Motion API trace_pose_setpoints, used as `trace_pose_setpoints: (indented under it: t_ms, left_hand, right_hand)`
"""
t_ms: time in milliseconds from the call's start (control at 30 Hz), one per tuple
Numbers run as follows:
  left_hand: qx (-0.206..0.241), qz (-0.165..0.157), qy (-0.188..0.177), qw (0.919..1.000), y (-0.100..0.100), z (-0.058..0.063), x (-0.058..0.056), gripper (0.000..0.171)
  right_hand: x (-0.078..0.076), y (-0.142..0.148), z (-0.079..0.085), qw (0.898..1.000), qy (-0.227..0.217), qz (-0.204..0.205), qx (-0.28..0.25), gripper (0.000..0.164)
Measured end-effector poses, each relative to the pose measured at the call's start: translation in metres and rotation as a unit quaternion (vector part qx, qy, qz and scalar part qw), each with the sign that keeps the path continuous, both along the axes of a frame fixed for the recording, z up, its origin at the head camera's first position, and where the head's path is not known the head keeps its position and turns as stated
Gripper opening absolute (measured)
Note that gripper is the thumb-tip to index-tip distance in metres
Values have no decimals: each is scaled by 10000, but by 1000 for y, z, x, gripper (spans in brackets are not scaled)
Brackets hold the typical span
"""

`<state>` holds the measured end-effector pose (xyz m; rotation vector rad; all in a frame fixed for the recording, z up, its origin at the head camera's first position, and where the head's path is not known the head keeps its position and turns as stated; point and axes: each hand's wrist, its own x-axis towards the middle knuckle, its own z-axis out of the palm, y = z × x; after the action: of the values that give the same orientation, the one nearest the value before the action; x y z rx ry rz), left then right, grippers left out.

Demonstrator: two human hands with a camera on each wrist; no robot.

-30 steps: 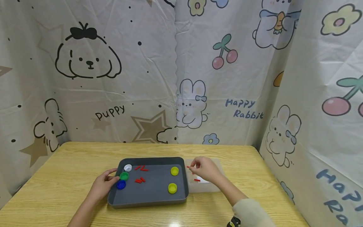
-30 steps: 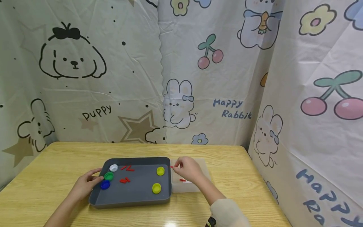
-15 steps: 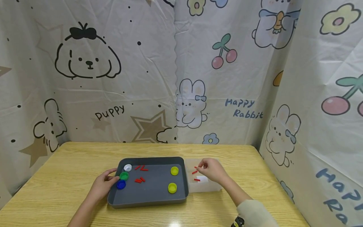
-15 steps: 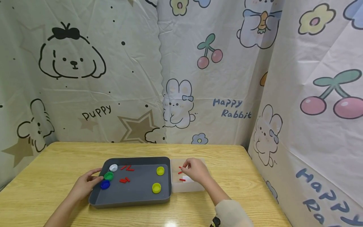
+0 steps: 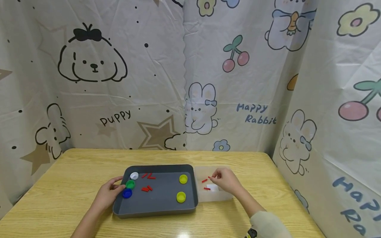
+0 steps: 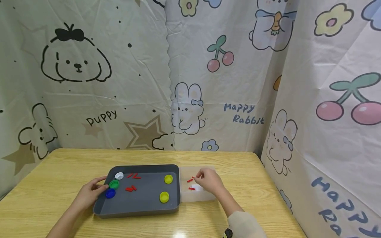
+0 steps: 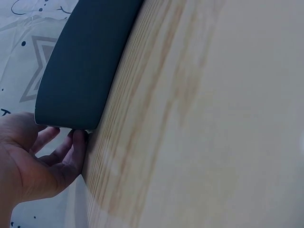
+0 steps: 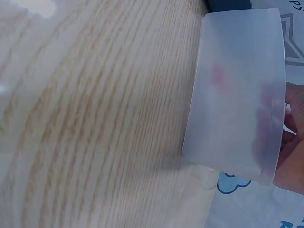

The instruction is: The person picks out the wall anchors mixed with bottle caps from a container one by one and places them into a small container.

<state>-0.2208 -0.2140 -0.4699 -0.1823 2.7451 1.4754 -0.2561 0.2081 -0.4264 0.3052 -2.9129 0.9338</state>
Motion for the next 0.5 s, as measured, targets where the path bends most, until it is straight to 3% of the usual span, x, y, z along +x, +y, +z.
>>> trace_pose_setpoints:
  t_ms: [500]
  left_hand:
    - [66,20,-39,10000,0,0,1,52]
  right_hand:
    - [-1,-3,-7,10000,22,-27,-2,7]
